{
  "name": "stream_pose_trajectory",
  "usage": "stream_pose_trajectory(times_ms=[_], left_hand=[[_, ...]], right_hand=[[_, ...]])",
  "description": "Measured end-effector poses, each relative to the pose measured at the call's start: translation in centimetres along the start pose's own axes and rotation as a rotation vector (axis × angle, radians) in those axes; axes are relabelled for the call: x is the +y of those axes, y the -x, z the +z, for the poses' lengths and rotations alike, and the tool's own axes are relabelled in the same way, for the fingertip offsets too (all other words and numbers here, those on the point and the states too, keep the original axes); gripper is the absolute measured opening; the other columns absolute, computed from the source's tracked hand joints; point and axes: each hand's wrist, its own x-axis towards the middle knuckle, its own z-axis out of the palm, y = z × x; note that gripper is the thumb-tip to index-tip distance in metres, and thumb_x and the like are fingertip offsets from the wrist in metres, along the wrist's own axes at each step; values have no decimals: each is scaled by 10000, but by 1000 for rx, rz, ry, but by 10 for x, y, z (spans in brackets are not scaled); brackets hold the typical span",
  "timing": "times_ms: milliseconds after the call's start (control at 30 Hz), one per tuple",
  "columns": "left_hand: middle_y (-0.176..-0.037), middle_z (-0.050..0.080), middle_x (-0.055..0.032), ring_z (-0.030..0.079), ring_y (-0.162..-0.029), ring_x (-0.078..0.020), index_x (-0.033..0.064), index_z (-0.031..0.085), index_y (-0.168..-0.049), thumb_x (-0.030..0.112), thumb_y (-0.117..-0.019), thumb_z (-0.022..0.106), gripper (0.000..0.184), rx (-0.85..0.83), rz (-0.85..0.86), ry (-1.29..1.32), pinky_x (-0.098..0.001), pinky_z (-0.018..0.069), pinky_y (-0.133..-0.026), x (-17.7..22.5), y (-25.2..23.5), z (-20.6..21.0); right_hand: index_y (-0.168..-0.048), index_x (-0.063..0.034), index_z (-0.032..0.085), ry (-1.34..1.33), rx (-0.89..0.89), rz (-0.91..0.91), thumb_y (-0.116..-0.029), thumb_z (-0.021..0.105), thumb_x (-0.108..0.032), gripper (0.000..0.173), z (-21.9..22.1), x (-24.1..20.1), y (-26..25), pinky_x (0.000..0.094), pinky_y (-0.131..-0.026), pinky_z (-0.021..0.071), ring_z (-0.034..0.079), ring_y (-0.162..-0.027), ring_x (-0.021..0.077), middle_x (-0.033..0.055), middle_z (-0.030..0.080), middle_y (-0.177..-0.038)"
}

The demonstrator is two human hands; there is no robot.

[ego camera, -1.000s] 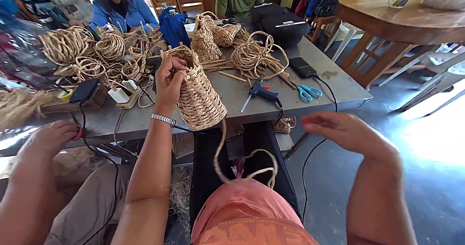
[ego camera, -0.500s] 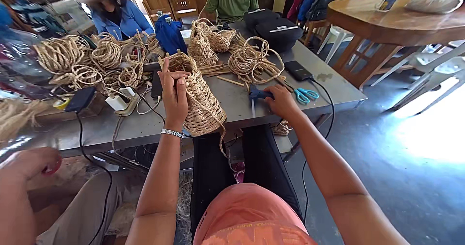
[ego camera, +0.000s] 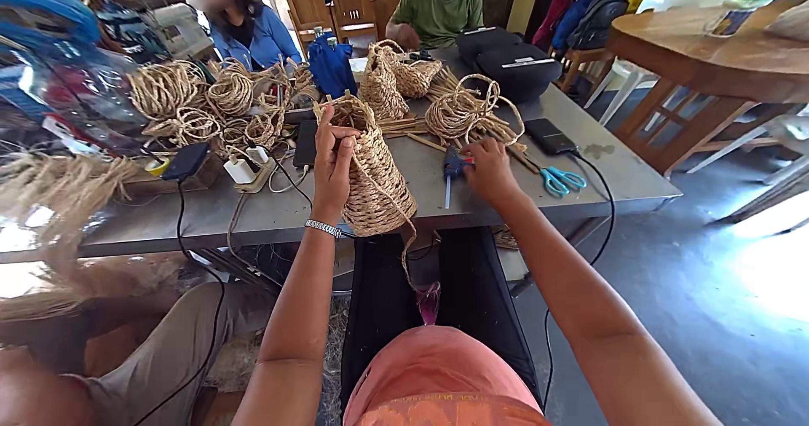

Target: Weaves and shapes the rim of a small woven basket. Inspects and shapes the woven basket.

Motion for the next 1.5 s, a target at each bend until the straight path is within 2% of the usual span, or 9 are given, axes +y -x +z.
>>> stream_pose_trajectory(times_ms=[133, 233, 433, 733, 900, 1067, 1233, 1367, 1500], left_hand=[[-1583, 359, -237, 257, -1531, -311, -3, 633, -1152, 206, -1087, 388, 328, 12, 13, 14, -420, 224, -1254, -2, 0, 1], [-1589, 353, -237, 245, -1537, -317, -1, 633, -1156, 198, -1087, 387, 324, 5, 12, 28, -421, 235, -1251, -1, 0, 1], [-1588, 354, -248, 232, -1543, -329, -5, 643, -1142, 184, -1080, 393, 320, 4, -16, 25, -426, 216, -1260, -1, 0, 0], [-1591, 358, -239, 200, -1554, -335, -6, 645, -1131, 152, -1065, 358, 334, 2, -6, 58, -448, 162, -1273, -3, 0, -1], [-1600, 338, -235, 203, -1553, -321, -7, 642, -1136, 159, -1068, 361, 333, -13, -14, 48, -440, 174, -1270, 0, 0, -2], [-1597, 341, -239, 203, -1552, -325, -4, 643, -1132, 174, -1071, 362, 338, -6, -20, 60, -436, 172, -1269, 1, 0, -1], [-1611, 319, -231, 190, -1557, -318, 11, 642, -1157, 194, -1057, 379, 336, -24, -29, 63, -433, 172, -1271, -1, 1, -2], [-1623, 297, -232, 196, -1555, -318, 27, 647, -1159, 208, -1040, 424, 310, -30, -32, 60, -437, 178, -1266, 0, 1, -3], [-1613, 315, -234, 210, -1550, -319, 16, 642, -1150, 198, -1038, 429, 302, -35, -26, 49, -441, 188, -1265, 2, 0, -4]], right_hand=[[-1128, 27, 682, -201, 16, -300, -1039, 587, -281, 334, 8, -81, 17, 444, -930, 569, 684, -1037, 282, 179, 694, -1091], [-1073, -17, 690, -201, 15, -436, -984, 667, -429, 422, 27, -123, 31, 464, -833, 588, 694, -937, 264, 128, 699, -984], [-1071, 37, 625, -312, -84, -406, -1024, 596, -146, 191, 36, -137, 27, 433, -769, 601, 707, -816, 261, 158, 684, -912], [-1212, 23, 642, -226, -26, -290, -1074, 495, -179, 286, -9, -127, 3, 432, -774, 569, 677, -788, 257, 159, 696, -918], [-974, -26, 758, -192, -77, -294, -1079, 494, -377, 452, -11, -134, -7, 462, -830, 538, 669, -862, 256, 127, 692, -887], [-992, -45, 754, -337, -273, -182, -1051, 588, -289, 301, -21, -140, -11, 386, -814, 538, 676, -828, 130, 54, 741, -920], [-985, -36, 734, -367, -345, -142, -1051, 591, -261, 275, -24, -144, -12, 282, -646, 527, 596, -632, 77, 33, 677, -805], [-1014, -25, 734, -372, -308, -137, -1031, 624, -259, 259, -16, -134, -16, 356, -752, 520, 627, -758, 128, 67, 697, -864], [-1015, -19, 743, -346, -72, -194, -1009, 653, -230, 230, -17, -140, -14, 363, -789, 550, 667, -816, 165, 100, 720, -940]])
